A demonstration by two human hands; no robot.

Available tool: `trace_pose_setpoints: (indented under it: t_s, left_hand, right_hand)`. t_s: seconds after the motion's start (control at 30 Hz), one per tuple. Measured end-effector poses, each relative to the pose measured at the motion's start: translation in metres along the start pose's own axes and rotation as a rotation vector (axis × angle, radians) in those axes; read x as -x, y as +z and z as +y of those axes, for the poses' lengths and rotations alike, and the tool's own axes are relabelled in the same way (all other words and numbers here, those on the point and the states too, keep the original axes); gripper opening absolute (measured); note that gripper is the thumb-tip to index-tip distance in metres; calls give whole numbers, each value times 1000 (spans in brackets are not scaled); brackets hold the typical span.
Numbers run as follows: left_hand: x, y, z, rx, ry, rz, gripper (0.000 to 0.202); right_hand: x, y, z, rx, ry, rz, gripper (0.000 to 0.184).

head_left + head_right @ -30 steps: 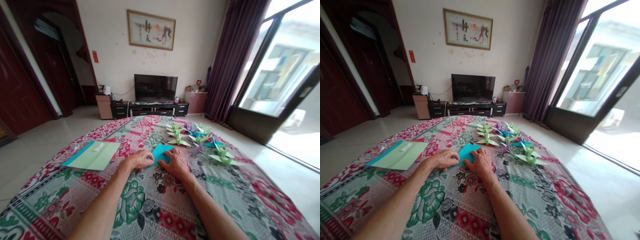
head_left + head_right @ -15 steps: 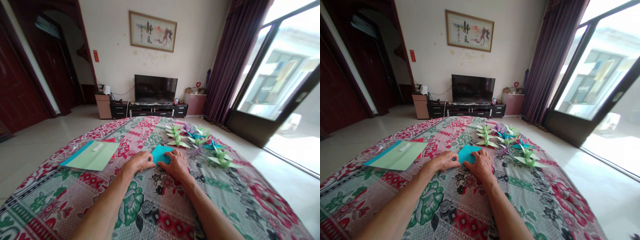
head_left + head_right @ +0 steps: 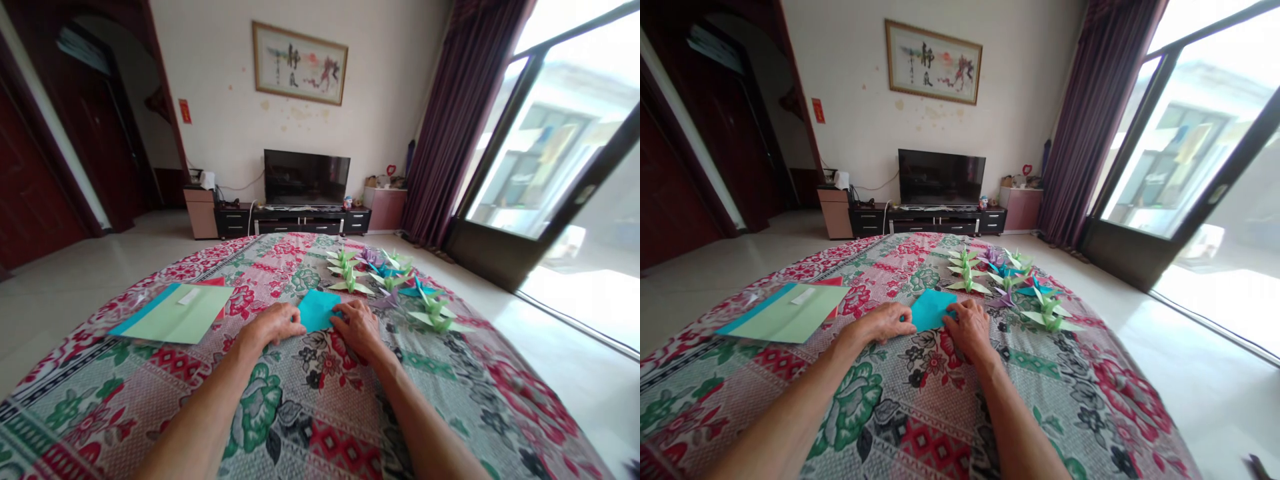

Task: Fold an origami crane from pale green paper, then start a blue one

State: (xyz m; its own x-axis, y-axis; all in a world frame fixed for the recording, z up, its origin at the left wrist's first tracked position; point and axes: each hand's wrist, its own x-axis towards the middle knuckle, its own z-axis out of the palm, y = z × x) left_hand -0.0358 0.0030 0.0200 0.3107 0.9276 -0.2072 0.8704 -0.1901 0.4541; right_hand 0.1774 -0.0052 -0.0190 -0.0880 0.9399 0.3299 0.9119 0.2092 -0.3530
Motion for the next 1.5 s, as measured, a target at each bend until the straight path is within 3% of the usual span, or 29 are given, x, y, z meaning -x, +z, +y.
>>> trace_pose_setpoints:
  t_s: [0.23, 0.4, 0.5, 0.63, 0.8, 1.03, 1.37, 1.43, 1.5]
  left_hand:
    - [2, -2, 4, -17, -29, -3, 27]
    - [-1, 1, -2, 1, -8, 2, 30]
    - [-3, 2, -3, -15, -2, -3, 32]
    - [-5, 4, -3, -75, -6, 13, 30]
    - [-3, 2, -5, -48, -16, -10, 28]
    - [11, -15, -16, 32, -26, -113, 25]
    - [14, -26, -38, 133, -76, -223, 39]
    - [11, -22, -32, 145, -69, -161, 42]
    - [6, -15, -21, 104, -43, 64, 43]
  right_hand:
    - [0, 0, 6, 17, -10, 41, 21]
    - [1, -1, -20, 7, -91, 240, 28]
    - [3, 6, -41, -54, -257, 129, 28]
    - [5, 19, -52, -15, -251, 1, 23]
    - [5, 19, -48, -6, -224, -45, 24]
    - [7, 7, -39, 47, -155, -56, 29]
    - [7, -1, -13, 73, -144, -24, 28]
    - [8, 1, -16, 74, -127, 11, 30]
    - [9, 3, -20, 77, -95, 47, 35]
